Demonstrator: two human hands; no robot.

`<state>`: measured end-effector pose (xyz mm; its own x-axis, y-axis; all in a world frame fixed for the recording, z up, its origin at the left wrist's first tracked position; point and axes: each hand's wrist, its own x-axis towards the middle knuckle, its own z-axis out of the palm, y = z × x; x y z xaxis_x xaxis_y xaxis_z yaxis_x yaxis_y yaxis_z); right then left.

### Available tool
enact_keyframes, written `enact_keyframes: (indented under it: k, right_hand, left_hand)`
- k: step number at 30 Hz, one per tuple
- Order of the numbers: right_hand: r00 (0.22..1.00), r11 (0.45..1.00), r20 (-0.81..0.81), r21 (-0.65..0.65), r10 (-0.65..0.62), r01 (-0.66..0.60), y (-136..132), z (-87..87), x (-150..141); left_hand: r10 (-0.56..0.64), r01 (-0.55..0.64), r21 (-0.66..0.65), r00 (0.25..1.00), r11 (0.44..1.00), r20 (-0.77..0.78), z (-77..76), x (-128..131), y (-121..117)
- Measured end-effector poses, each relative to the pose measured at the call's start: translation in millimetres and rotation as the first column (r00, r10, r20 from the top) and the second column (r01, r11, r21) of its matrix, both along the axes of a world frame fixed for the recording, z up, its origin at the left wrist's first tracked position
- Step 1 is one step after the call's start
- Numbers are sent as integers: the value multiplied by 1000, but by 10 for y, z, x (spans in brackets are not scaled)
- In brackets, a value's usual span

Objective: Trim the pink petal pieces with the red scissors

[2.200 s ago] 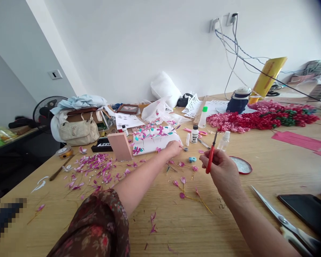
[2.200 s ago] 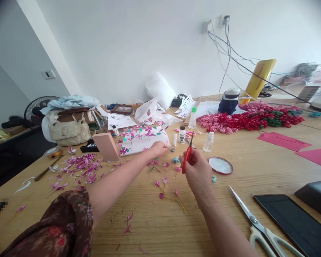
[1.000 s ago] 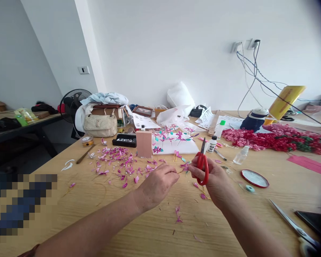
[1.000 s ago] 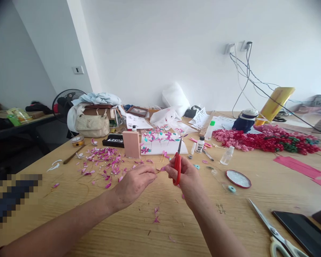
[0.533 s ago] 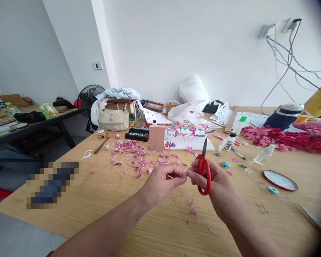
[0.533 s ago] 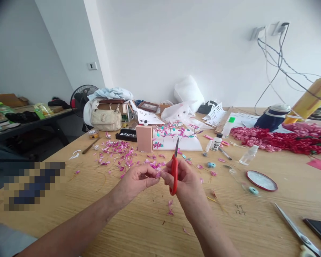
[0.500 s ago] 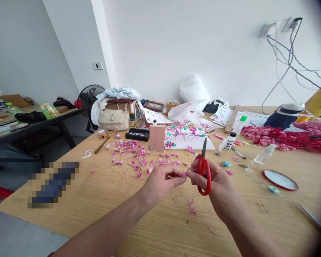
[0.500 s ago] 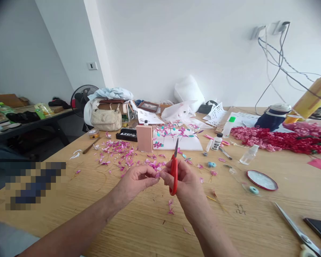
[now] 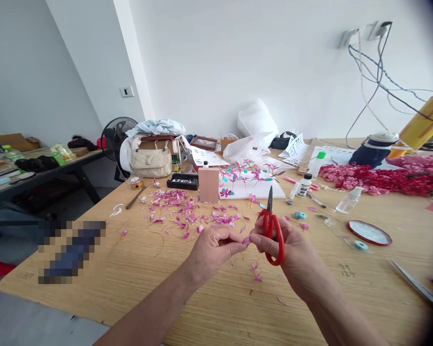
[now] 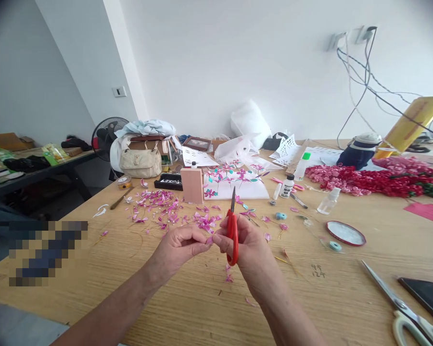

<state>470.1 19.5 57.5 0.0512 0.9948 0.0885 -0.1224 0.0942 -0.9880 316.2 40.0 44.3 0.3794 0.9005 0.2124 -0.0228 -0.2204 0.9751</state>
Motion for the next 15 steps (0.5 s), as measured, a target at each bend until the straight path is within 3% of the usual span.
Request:
enact_keyframes:
  k: [3, 10, 15]
  right_hand:
    - [1000, 1000, 10, -4, -1, 1, 6, 0, 2]
    - [998, 998, 10, -16, 63, -63, -27, 1, -11]
    - [999, 999, -18, -30, 45, -45, -39, 7, -19]
  left_hand:
    - [-18, 21, -68, 999, 997, 36, 20, -19, -16]
    - [25, -23, -96, 1000, 995, 19, 41, -36, -48]
    - [21, -20, -30, 999, 999, 28, 20, -32, -59]
